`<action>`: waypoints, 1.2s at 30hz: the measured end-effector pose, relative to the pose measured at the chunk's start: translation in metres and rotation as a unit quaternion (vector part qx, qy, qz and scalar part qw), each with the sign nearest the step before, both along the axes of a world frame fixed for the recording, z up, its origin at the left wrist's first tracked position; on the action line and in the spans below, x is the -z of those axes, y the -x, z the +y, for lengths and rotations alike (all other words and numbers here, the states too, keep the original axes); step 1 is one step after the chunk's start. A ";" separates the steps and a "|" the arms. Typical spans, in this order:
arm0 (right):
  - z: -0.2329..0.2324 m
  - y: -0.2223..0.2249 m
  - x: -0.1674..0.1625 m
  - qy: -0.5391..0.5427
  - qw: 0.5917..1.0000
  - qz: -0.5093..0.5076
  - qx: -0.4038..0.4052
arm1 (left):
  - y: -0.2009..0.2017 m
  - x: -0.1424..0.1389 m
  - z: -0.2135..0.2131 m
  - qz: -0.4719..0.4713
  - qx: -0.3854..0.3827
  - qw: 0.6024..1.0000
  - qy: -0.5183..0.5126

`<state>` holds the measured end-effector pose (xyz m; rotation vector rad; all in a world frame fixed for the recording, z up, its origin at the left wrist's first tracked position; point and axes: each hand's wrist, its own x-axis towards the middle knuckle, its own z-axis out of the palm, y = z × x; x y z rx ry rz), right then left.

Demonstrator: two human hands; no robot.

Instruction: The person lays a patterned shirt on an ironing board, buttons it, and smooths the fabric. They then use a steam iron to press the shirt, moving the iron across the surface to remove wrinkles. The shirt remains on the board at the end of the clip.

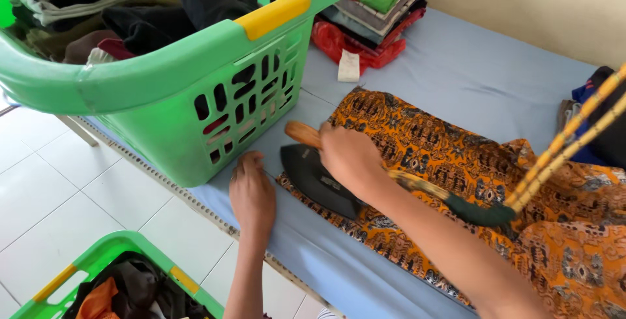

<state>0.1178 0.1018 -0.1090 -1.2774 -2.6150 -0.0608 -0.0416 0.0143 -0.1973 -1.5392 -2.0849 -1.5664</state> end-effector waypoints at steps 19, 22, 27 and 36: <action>-0.061 -0.087 -0.016 0.087 0.995 -0.041 0.035 | 0.001 0.005 -0.014 0.013 -0.022 1.000 0.007; -0.066 -0.083 -0.021 0.093 0.993 -0.067 0.034 | 0.000 0.008 -0.013 0.006 -0.032 0.999 -0.008; -0.060 -0.058 -0.022 0.075 0.995 -0.056 0.028 | -0.004 0.012 -0.009 -0.160 -0.087 0.983 -0.005; -0.022 0.024 0.003 0.035 0.999 0.010 -0.019 | -0.007 -0.001 -0.008 -0.204 -0.075 0.973 -0.073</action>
